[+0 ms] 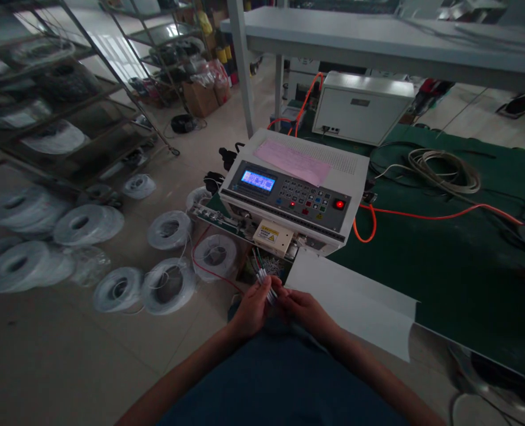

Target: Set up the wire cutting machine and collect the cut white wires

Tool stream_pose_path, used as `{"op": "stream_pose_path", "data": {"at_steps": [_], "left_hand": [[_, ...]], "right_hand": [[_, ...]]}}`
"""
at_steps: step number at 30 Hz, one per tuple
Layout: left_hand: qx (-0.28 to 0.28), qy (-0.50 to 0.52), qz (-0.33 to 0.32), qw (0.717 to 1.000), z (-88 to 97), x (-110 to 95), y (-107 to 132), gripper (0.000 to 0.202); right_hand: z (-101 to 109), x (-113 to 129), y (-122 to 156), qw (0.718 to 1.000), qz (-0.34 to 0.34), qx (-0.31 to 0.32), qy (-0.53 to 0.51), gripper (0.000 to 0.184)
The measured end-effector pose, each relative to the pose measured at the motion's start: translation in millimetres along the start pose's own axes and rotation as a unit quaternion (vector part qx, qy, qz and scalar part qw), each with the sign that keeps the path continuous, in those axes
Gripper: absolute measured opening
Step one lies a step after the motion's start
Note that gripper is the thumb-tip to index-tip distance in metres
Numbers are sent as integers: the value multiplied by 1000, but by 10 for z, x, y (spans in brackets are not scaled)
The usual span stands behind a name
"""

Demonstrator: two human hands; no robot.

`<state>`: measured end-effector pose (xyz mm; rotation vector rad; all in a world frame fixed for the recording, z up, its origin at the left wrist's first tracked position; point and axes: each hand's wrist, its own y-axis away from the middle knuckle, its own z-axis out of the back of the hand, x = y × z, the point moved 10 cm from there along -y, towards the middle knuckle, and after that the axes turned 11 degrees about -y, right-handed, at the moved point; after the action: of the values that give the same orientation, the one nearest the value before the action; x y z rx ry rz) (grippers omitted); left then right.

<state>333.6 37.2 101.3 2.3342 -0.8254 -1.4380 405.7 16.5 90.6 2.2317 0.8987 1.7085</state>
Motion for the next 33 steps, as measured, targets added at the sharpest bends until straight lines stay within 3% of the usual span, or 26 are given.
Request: {"op": "stream_pose_path", "data": {"at_steps": [3, 9, 12, 24, 33], "left_hand": [[-30, 21, -41, 998, 79, -133, 24, 30], [-99, 54, -43, 993, 369, -239, 85, 25], [-105, 69, -35, 991, 447, -223, 97, 22], [-122, 77, -19, 989, 477, -188, 124, 19], [-108, 73, -15, 991, 396, -82, 98, 25]], "right_hand": [[313, 97, -120, 992, 54, -56, 95, 39], [1283, 220, -394, 953, 115, -216, 179, 25], [1511, 270, -458, 930, 126, -259, 229, 20], [1327, 219, -673, 869, 122, -252, 407, 22], [1433, -26, -693, 866, 53, -277, 414, 20]]}}
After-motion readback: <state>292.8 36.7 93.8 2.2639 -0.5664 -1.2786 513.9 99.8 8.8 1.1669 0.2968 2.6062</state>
